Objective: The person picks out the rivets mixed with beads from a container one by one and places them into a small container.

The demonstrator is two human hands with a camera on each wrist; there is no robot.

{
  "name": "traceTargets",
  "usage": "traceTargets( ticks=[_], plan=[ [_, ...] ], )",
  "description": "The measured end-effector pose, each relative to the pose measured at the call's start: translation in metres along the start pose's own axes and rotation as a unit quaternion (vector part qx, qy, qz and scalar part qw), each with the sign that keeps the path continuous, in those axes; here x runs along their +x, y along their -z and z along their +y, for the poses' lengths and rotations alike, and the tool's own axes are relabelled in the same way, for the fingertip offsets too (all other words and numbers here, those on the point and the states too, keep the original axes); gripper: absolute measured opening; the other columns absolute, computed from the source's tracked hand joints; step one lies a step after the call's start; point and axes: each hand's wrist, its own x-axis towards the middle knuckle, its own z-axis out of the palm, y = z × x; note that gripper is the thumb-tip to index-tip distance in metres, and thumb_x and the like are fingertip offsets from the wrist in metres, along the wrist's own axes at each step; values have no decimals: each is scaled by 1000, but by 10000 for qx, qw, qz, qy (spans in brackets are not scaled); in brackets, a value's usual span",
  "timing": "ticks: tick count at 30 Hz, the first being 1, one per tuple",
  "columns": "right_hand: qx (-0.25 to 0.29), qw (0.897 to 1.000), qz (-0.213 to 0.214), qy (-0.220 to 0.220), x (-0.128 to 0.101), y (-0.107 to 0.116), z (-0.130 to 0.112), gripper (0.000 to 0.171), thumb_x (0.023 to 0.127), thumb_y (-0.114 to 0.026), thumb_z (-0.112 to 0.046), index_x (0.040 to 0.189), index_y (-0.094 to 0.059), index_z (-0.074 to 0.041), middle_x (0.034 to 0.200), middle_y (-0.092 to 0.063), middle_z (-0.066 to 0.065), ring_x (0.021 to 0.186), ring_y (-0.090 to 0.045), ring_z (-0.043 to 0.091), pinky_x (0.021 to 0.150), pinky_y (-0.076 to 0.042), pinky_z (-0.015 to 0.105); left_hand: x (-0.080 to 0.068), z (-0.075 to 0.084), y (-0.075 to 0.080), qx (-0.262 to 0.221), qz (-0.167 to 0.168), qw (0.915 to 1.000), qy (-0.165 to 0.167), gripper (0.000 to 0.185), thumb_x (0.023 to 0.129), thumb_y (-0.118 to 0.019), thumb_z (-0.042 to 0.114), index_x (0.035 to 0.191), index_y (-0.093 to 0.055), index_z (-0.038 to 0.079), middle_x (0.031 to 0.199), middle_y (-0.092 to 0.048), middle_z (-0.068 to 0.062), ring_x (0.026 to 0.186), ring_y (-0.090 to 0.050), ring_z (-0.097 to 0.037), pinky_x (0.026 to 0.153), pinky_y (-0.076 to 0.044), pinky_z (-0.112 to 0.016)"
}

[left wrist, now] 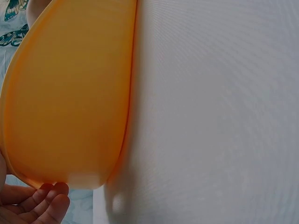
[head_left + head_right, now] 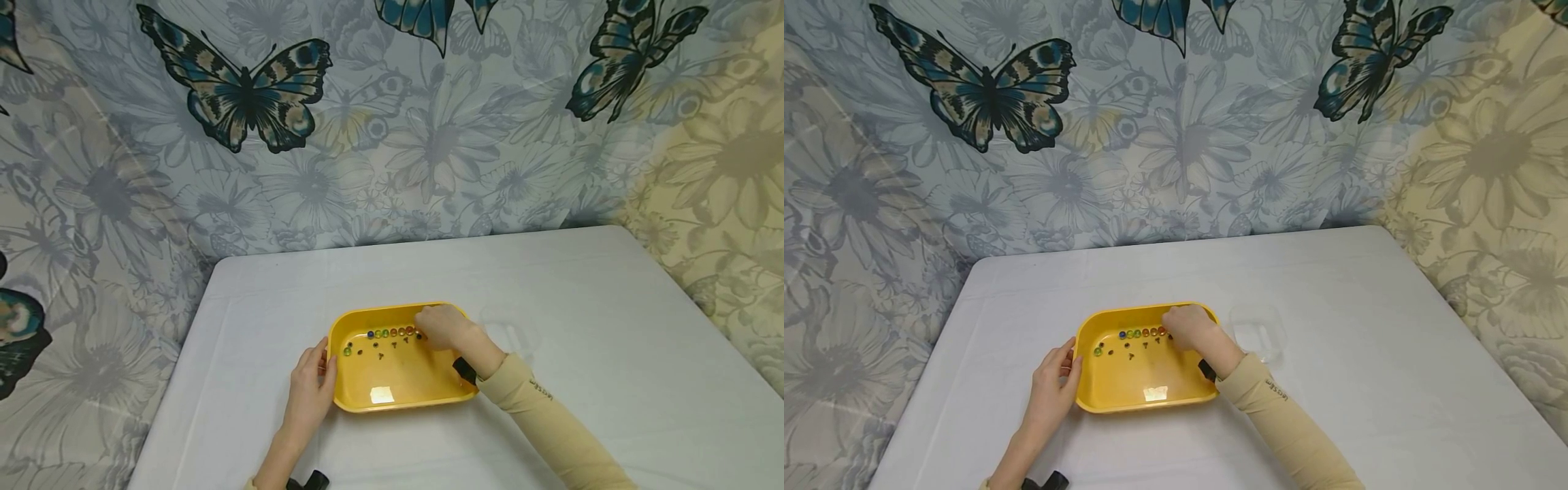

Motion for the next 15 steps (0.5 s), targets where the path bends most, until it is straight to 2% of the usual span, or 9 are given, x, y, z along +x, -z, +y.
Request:
traceTargets(
  ticks=[15],
  plan=[
    [-258, 9996, 73, 10, 1, -6, 0, 22, 87, -60, -3, 70, -49, -10, 62, -41, 2, 56, -31, 12, 54, -28, 26, 0, 0, 0, -8, -25, 10000, 74, 40, 89, -59, 4, 127, -50, -8, 86, -53, -5, 74, -51, -12, 63, -50, -23]
  ],
)
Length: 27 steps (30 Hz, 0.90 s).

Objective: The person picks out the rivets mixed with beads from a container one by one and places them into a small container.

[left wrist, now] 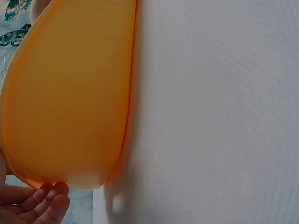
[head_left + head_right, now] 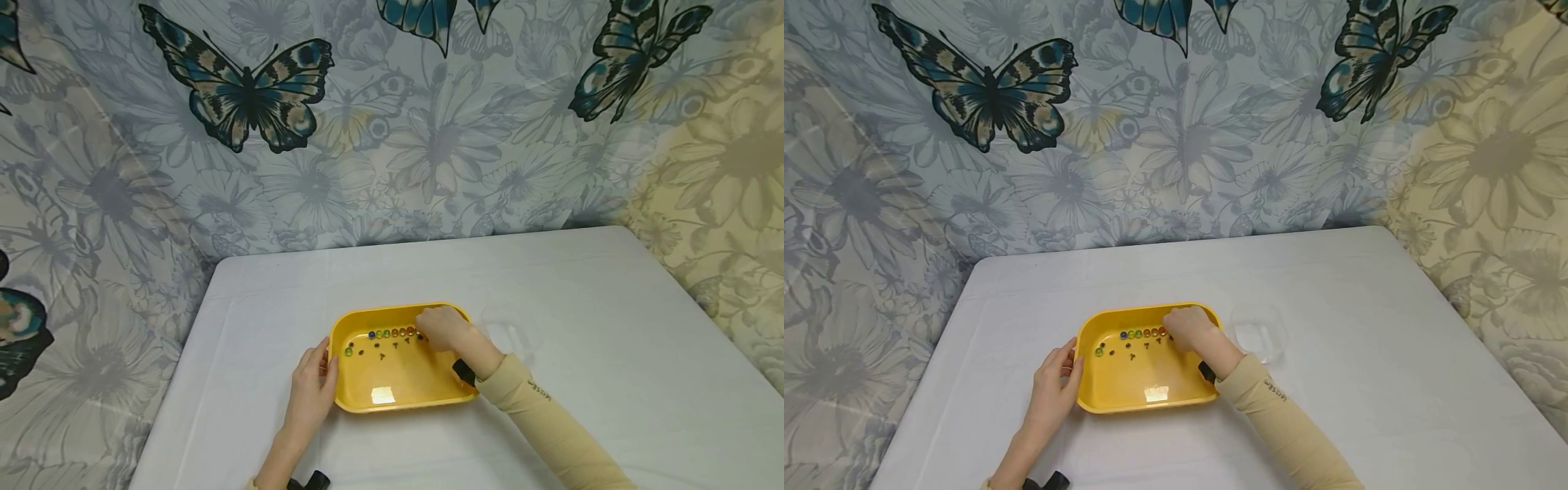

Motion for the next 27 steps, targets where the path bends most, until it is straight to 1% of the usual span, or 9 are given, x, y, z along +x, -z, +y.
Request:
traceTargets(
  ticks=[5, 9, 15, 27],
  plan=[
    [-236, 9997, 75, -27, 1, -3, -1, 16, 87, -62, -4, 74, -54, -9, 66, -47, 3, 57, -36, 13, 54, -33, 26, 0, 0, 0, 32, -42, 10000, 55, 40, 90, -58, 4, 127, -50, -9, 88, -54, -6, 76, -51, -12, 64, -50, -23],
    [-372, 9992, 124, -58, 1, -5, -2, 15, 87, -62, -5, 75, -55, -9, 67, -48, 4, 57, -37, 13, 52, -34, 26, -1, 1, 0, 9, -60, 9999, 91, 40, 90, -58, 5, 127, -50, -9, 88, -54, -6, 76, -51, -12, 65, -50, -24],
    [-402, 9990, 190, -52, 2, -4, -3, 17, 87, -61, -5, 73, -54, -9, 65, -46, 4, 56, -35, 13, 51, -33, 26, -1, 1, 1, 14, -53, 9999, 101, 40, 90, -58, 4, 126, -50, -9, 87, -53, -6, 75, -51, -13, 64, -50, -24],
    [-411, 9989, 228, -77, 0, -4, -3, 15, 88, -61, -5, 74, -55, -9, 67, -47, 4, 57, -35, 13, 52, -32, 26, -1, 0, 0, -14, 7, 10000, 19, 40, 89, -58, 4, 126, -50, -9, 86, -53, -5, 75, -51, -12, 64, -50, -23]
  ],
)
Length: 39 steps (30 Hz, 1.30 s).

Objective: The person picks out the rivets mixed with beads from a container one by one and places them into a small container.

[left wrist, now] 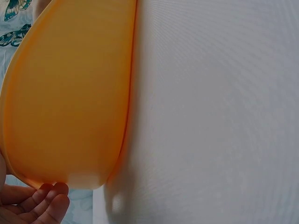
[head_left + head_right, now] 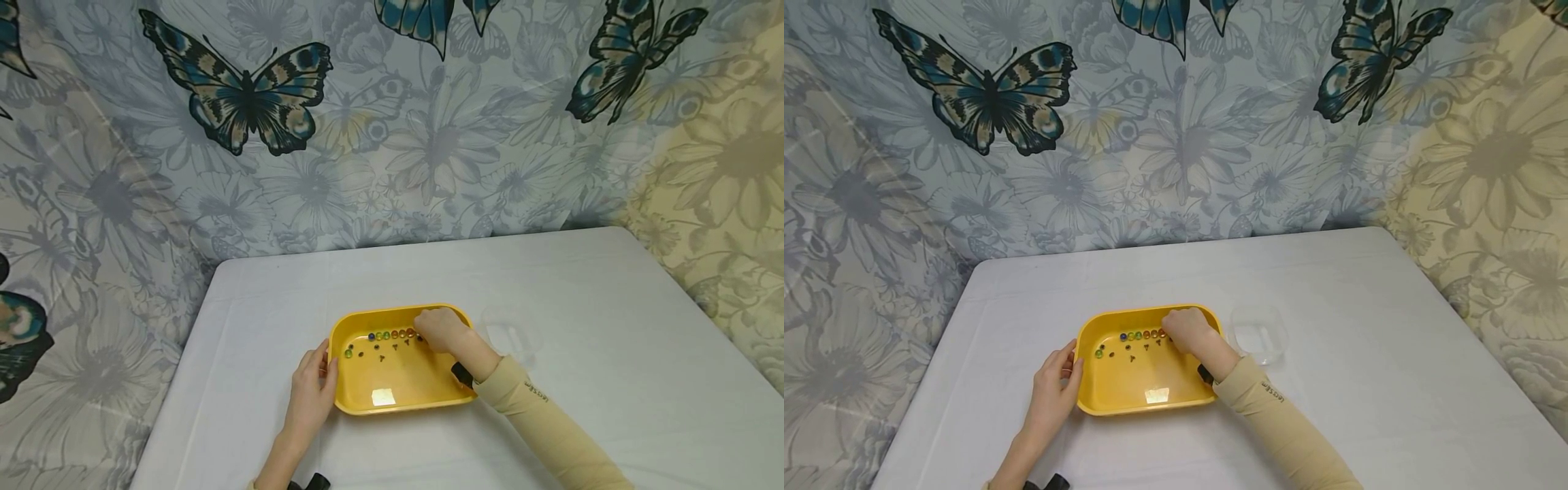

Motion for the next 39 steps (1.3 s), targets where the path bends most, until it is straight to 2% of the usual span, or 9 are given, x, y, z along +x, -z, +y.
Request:
traceTargets(
  ticks=[7, 14, 19, 39],
  plan=[
    [-30, 10000, 60, 37, 0, -3, -1, 15, 89, -61, -6, 74, -56, -9, 67, -48, 4, 56, -34, 13, 51, -30, 25, -1, -1, 0, 0, 13, 10000, -61, 40, 89, -59, 3, 126, -50, -10, 86, -53, -6, 75, -51, -13, 63, -49, -23],
    [-127, 9999, -18, -9, 1, -3, -1, 14, 89, -61, -9, 75, -57, -9, 68, -51, 4, 56, -37, 12, 49, -36, 24, -3, -2, -1, 69, -45, 9999, 58, 41, 90, -58, 5, 127, -49, -9, 87, -53, -5, 75, -50, -12, 63, -49, -23],
    [-163, 9999, 26, 0, 0, -4, -1, 17, 89, -61, -9, 73, -56, -10, 67, -49, 3, 55, -36, 12, 48, -34, 24, -3, -2, -2, 80, -68, 9999, 103, 41, 90, -58, 5, 127, -49, -8, 87, -52, -5, 75, -50, -12, 63, -49, -23],
    [-320, 9995, 59, -25, 3, -7, -2, 18, 89, -61, -11, 71, -57, -9, 65, -48, 3, 53, -36, 12, 47, -36, 24, -1, -1, -1, 42, 26, 10000, -78, 40, 90, -58, 5, 126, -50, -9, 86, -53, -4, 74, -50, -11, 63, -49, -23]
  ],
)
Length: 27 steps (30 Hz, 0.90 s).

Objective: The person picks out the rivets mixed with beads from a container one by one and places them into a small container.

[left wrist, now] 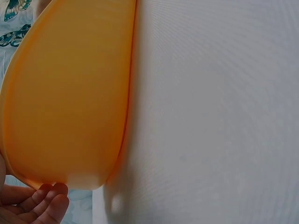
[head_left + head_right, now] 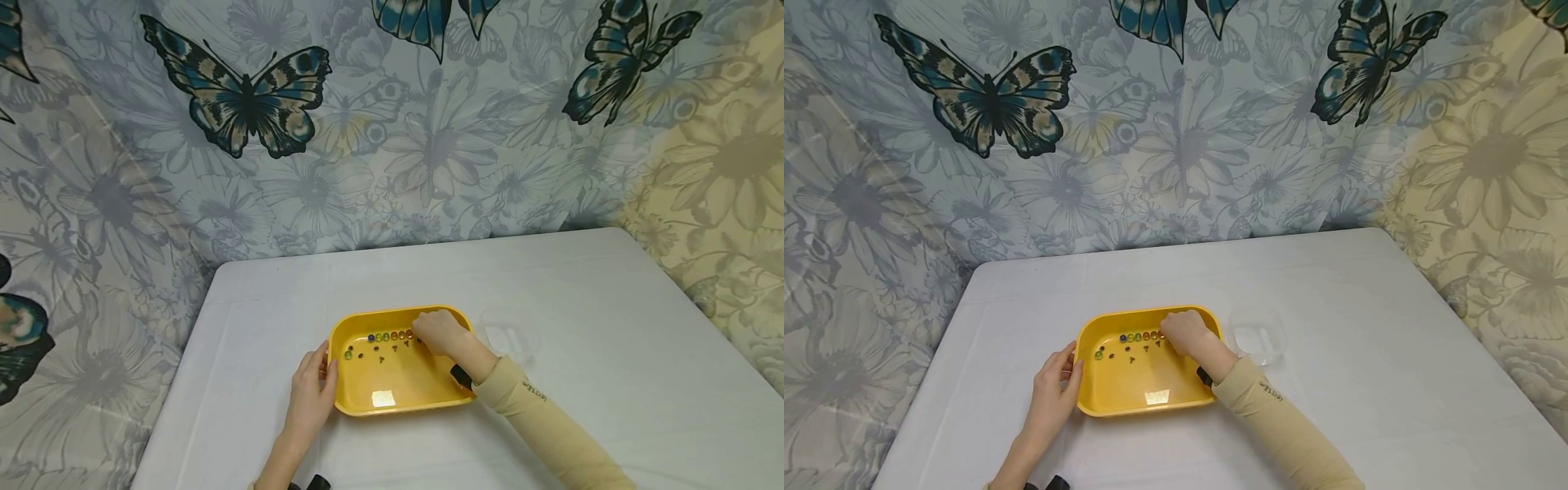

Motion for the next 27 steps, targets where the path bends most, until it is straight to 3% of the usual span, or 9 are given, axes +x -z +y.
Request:
traceTargets(
  ticks=[20, 27],
  plan=[
    [-7, 10000, 3, 66, 0, 2, 0, 17, 88, -62, -10, 71, -56, -10, 66, -48, 2, 53, -34, 12, 47, -33, 23, 0, 0, 0, 29, 39, 10000, -19, 40, 89, -59, 5, 125, -51, -9, 86, -53, -5, 74, -51, -12, 63, -50, -22],
    [95, 9998, 125, 111, -2, 2, 0, 24, 88, -61, -8, 67, -50, -11, 62, -41, 1, 51, -27, 11, 46, -22, 23, 0, -1, 0, 19, 20, 10000, -3, 40, 89, -58, 5, 126, -50, -9, 86, -53, -4, 74, -50, -12, 63, -49, -22]
  ],
)
